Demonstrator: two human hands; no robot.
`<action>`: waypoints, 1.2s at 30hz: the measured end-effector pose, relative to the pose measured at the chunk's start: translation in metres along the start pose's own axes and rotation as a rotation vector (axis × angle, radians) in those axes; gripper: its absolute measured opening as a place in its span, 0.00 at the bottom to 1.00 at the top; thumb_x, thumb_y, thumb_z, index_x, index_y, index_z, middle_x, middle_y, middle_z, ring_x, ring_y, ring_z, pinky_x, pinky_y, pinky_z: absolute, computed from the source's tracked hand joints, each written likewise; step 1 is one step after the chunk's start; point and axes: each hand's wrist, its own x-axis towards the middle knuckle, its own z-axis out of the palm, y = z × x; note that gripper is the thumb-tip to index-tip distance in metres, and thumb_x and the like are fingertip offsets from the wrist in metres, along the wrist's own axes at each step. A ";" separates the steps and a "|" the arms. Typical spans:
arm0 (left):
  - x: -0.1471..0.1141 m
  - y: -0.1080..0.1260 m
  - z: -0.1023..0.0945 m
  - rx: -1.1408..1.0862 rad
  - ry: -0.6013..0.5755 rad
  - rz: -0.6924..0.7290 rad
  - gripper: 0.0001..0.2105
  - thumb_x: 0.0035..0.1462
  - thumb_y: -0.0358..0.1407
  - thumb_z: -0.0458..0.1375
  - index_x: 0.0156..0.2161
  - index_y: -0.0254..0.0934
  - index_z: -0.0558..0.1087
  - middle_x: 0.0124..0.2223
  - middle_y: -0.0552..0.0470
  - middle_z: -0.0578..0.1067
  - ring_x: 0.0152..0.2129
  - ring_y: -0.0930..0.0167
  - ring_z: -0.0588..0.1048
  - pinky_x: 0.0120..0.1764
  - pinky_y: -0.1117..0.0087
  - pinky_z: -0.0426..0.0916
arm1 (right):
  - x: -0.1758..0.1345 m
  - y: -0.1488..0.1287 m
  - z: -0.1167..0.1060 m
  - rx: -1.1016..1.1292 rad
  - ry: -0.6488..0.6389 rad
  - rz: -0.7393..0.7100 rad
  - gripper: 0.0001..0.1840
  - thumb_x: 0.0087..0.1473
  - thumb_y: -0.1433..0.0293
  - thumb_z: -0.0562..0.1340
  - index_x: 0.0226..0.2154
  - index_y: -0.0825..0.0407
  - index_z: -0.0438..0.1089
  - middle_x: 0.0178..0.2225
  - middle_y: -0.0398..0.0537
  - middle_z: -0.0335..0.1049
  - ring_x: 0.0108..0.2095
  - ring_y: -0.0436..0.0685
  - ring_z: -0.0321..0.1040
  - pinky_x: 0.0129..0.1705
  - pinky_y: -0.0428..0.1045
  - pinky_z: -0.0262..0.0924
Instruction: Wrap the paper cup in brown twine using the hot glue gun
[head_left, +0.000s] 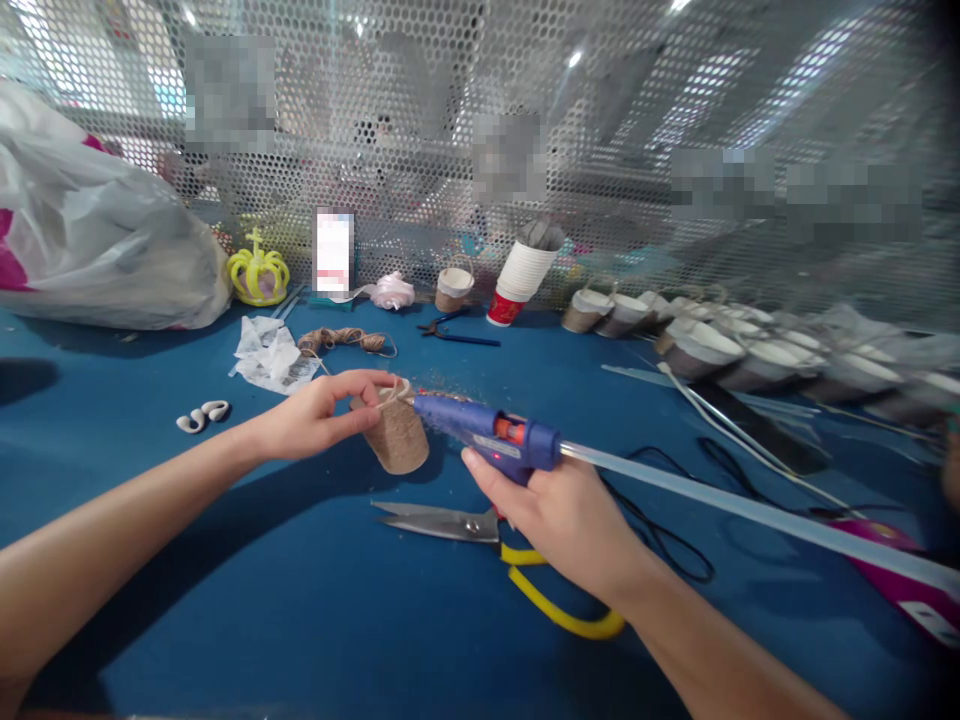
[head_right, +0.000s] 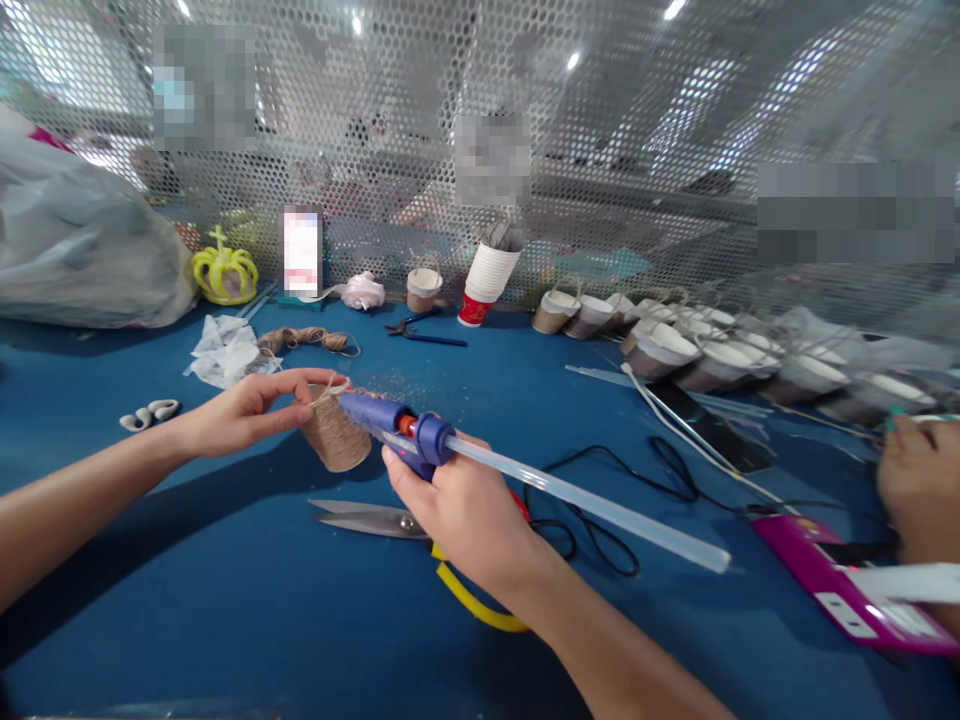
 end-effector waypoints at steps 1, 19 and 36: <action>0.000 0.000 -0.001 -0.005 -0.010 0.003 0.11 0.58 0.40 0.50 0.29 0.34 0.63 0.56 0.38 0.65 0.54 0.62 0.63 0.54 0.60 0.56 | 0.001 0.001 0.000 0.009 -0.005 0.018 0.11 0.49 0.63 0.54 0.21 0.51 0.61 0.17 0.43 0.62 0.17 0.52 0.61 0.22 0.47 0.59; 0.000 -0.006 -0.005 -0.033 -0.074 0.045 0.10 0.59 0.38 0.49 0.29 0.34 0.63 0.58 0.41 0.62 0.56 0.64 0.60 0.55 0.63 0.55 | -0.001 0.002 -0.005 0.112 -0.086 0.095 0.18 0.50 0.62 0.55 0.15 0.49 0.54 0.10 0.37 0.54 0.12 0.48 0.53 0.18 0.45 0.54; -0.001 -0.008 -0.006 -0.057 -0.097 0.051 0.10 0.59 0.38 0.49 0.29 0.34 0.63 0.58 0.40 0.62 0.56 0.61 0.60 0.55 0.60 0.56 | 0.003 0.001 -0.009 0.260 -0.114 0.117 0.17 0.50 0.64 0.56 0.15 0.50 0.56 0.09 0.36 0.55 0.12 0.47 0.54 0.17 0.44 0.54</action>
